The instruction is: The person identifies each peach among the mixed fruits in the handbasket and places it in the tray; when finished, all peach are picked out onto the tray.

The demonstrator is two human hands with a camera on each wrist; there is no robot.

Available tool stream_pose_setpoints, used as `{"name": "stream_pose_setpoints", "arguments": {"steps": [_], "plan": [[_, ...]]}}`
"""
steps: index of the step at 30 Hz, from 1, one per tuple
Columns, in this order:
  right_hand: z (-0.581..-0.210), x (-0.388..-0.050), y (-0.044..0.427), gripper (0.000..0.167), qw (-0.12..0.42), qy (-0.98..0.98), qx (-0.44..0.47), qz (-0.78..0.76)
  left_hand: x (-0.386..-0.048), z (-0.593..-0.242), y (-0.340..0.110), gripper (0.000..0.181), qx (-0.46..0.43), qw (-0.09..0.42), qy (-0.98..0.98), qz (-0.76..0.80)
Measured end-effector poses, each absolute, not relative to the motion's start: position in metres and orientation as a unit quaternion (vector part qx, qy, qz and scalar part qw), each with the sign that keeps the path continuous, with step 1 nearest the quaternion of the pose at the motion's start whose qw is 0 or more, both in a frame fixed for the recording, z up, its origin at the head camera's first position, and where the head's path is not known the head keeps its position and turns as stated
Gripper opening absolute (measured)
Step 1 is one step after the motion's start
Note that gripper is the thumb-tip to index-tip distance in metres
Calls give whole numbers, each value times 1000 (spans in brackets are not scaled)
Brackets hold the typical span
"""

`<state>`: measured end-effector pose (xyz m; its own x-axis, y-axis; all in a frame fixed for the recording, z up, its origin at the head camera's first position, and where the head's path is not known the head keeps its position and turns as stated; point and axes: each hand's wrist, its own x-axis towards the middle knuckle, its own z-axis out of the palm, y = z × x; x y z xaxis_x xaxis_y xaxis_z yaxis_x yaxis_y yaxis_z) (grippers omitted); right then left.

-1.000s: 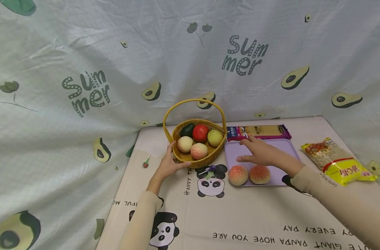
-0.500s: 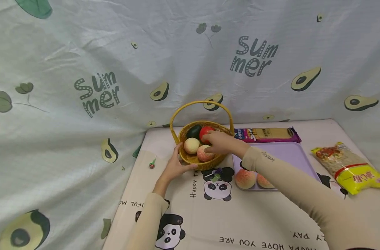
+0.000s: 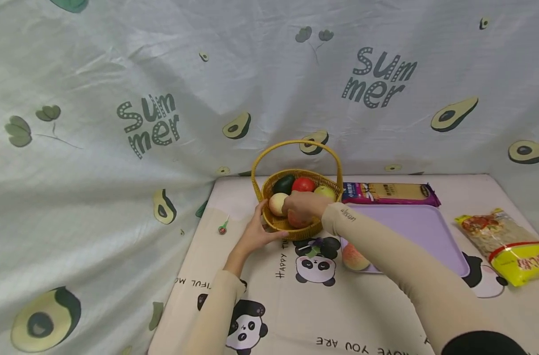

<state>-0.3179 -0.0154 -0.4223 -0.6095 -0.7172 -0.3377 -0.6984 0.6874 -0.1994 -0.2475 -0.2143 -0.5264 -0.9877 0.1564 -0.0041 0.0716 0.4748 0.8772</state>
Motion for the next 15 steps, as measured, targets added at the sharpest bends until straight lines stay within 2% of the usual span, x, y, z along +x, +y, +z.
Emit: {"name": "stream_pose_setpoints", "arguments": {"steps": [4,11,15], "plan": [[-431,-317,-18,14,160,888,-430,37,-248,-526,-214,117,67,41,859,506],[-442,-312,-25,29,77,860,-483,145,-248,-527,-214,117,63,44,861,503],[-449,-311,-24,32,29,851,-490,186,-247,-526,-214,116,63,46,859,506]]}}
